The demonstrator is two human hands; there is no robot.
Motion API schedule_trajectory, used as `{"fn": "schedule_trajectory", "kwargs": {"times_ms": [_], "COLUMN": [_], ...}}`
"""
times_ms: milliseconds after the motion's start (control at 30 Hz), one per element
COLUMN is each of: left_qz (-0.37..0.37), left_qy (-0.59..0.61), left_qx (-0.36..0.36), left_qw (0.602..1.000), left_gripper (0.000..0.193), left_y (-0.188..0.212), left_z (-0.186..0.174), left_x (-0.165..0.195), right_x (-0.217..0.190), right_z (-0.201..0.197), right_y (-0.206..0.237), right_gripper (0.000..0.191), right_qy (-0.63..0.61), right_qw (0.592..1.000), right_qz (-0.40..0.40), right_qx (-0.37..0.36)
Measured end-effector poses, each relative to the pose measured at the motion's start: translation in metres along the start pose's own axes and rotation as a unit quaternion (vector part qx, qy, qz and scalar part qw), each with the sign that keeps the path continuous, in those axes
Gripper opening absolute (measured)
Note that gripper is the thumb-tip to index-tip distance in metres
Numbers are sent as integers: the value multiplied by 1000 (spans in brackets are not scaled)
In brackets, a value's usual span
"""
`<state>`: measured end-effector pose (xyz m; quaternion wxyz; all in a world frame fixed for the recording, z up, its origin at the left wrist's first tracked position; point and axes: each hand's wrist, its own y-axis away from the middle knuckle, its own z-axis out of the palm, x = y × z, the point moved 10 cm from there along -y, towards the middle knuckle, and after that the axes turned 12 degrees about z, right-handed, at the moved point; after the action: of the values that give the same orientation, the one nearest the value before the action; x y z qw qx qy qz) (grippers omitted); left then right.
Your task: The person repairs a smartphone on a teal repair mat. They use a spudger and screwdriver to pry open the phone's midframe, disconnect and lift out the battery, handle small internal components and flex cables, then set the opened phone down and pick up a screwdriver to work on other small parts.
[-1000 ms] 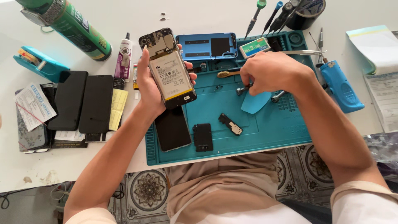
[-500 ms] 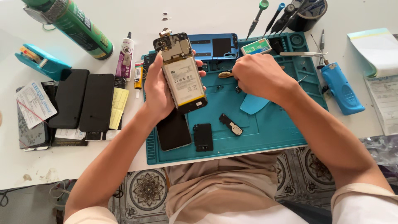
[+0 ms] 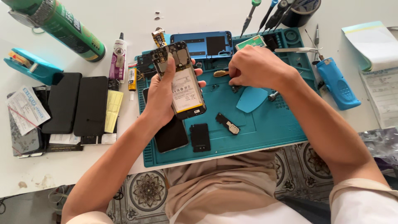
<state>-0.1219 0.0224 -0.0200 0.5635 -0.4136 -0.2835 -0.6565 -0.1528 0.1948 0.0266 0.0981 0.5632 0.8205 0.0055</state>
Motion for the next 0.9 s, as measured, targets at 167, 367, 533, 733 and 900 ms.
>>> {"fn": "schedule_trajectory", "kwargs": {"times_ms": [167, 367, 533, 733, 900], "left_qz": [23, 12, 6, 15, 38], "left_qy": [24, 10, 22, 14, -17], "left_qx": [41, 49, 35, -4, -29], "left_qw": [999, 999, 999, 1000, 999], "left_gripper": [58, 56, 55, 40, 38], "left_y": [-3, -2, -3, -1, -1], "left_z": [-7, -10, -5, 2, 4], "left_x": [7, 8, 5, 4, 4], "right_x": [8, 1, -18, -17, -4], "right_z": [7, -13, -51, -73, -80], "right_y": [0, 7, 25, 35, 42], "right_gripper": [11, 14, 14, 8, 9], "right_qy": [27, -3, -113, -212, -292], "right_qw": [999, 999, 968, 923, 886], "right_qz": [34, -23, -147, -191, -220], "right_qx": [-9, 47, 168, 260, 285]}}
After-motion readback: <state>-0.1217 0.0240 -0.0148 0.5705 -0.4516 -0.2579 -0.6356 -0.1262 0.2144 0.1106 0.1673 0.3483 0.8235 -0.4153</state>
